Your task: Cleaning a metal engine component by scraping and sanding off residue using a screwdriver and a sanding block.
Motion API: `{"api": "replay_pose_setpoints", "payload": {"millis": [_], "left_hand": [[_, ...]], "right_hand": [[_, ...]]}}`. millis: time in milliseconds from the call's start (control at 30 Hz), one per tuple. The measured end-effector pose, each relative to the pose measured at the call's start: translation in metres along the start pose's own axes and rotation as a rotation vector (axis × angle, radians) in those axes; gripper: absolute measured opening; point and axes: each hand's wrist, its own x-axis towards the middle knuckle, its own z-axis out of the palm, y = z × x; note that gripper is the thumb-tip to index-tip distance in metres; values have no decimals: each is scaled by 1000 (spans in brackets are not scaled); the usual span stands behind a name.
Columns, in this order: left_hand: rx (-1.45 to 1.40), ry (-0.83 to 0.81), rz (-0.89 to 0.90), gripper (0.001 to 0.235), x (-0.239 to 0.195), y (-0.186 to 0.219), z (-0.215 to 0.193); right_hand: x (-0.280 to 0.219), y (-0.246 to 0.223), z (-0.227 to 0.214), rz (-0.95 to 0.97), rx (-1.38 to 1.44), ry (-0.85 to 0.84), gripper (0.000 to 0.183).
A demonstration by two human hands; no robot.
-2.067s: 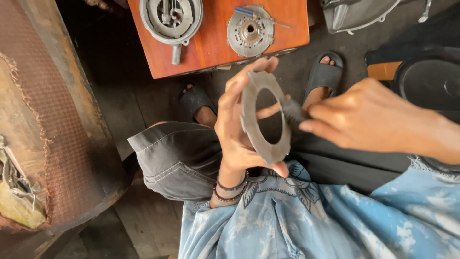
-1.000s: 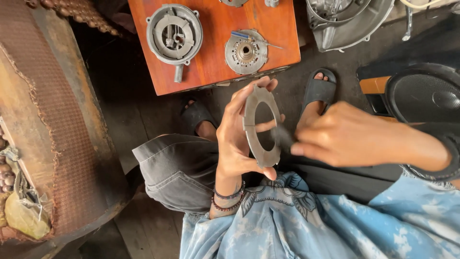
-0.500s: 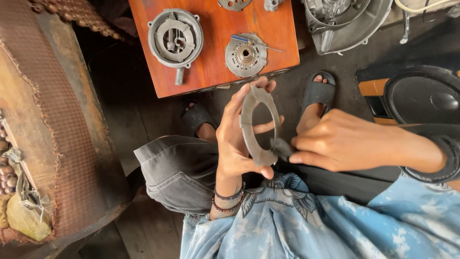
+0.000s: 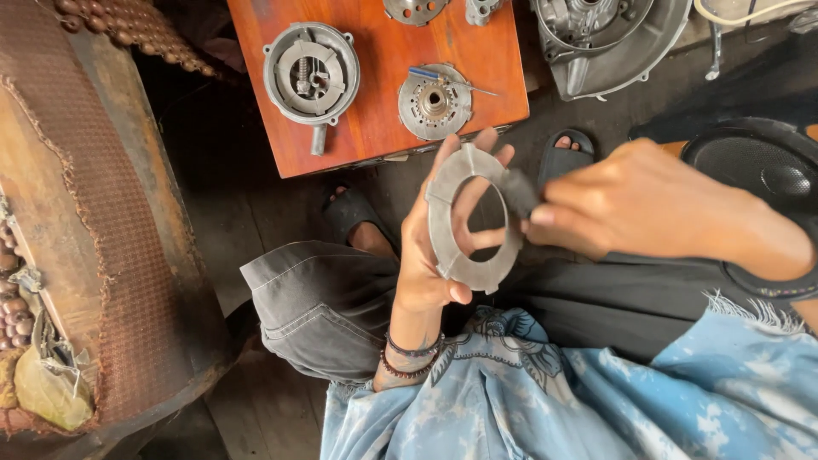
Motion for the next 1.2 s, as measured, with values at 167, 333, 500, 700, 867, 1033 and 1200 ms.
{"api": "replay_pose_setpoints", "payload": {"millis": [167, 333, 500, 700, 867, 1033, 1200], "left_hand": [[36, -73, -124, 130, -3, -4, 15], [240, -106, -90, 103, -7, -14, 9], [433, -66, -134, 113, -6, -7, 9], [407, -75, -124, 106, -14, 8, 26], [577, -118, -83, 111, -13, 41, 35], [703, -143, -63, 108, -10, 52, 32], [431, -170, -39, 109, 9, 43, 10]], "right_hand": [[-9, 10, -2, 82, 89, 101, 41], [-1, -7, -7, 30, 160, 90, 43], [0, -16, -16, -227, 368, 73, 29], [9, -1, -25, -155, 251, 202, 34], [3, -35, -35, -406, 245, 218, 41], [17, -17, -43, -256, 125, 276, 40], [34, -22, -52, -147, 193, 227, 37]]}}
